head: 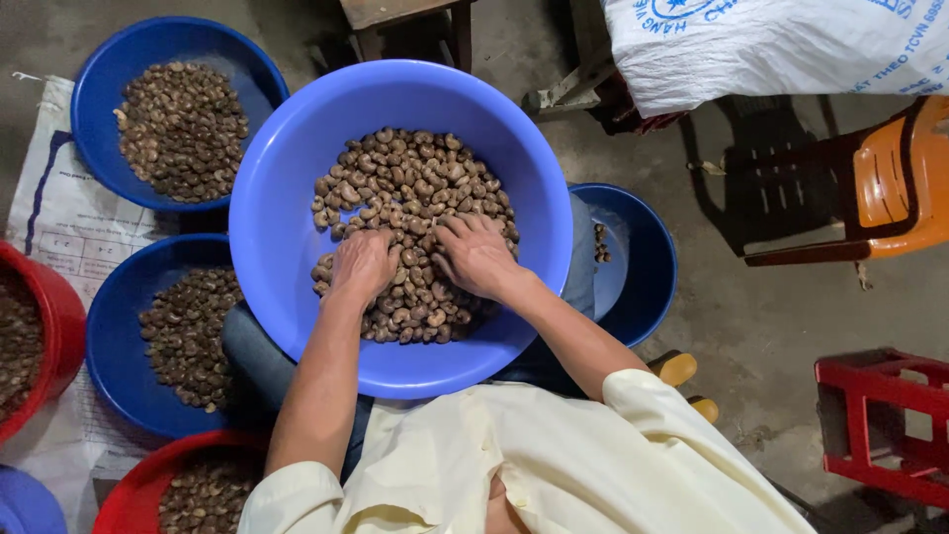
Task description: The person sits with a large blue basin of cashews on their lap and sorts the nuts by hand. They pick out specific items and transfer them into a smaller blue basin positioned to the right, while other basins of nuts sit on the floor nearby.
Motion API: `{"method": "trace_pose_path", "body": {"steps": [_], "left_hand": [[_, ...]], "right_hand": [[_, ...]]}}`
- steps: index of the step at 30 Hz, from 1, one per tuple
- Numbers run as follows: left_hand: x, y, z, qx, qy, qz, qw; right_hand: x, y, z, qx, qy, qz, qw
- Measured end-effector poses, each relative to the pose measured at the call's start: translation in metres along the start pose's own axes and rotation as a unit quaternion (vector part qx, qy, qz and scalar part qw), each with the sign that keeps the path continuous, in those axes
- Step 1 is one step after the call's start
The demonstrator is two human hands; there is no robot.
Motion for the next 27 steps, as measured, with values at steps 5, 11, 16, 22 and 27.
{"method": "trace_pose_path", "body": {"steps": [5,11,16,22,27], "left_hand": [[0.003,-0.007,-0.001,0.011,0.007,0.019,1.0],[0.011,-0.024,-0.009,0.002,0.001,0.01,1.0],[0.008,-0.018,-0.005,-0.012,-0.005,0.008,1.0],[0.008,-0.019,-0.007,-0.002,-0.003,-0.01,1.0],[0.005,-0.015,-0.006,0.005,0.005,-0.015,1.0]], "right_hand": [[-0.023,0.026,0.05,0.013,-0.039,0.021,0.999],[-0.033,0.053,0.055,-0.024,-0.026,0.019,0.999],[-0.024,0.053,0.045,-0.118,-0.01,0.027,0.993],[-0.022,0.038,0.02,-0.132,-0.019,0.014,0.991],[-0.013,0.038,0.004,-0.113,-0.026,0.013,0.993]]}}
Point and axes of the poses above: each hand's wrist, its own z-axis towards the middle knuckle, its own y-axis out of the palm, x = y × z, the point moved 7 cm from there along z, towards the middle knuckle
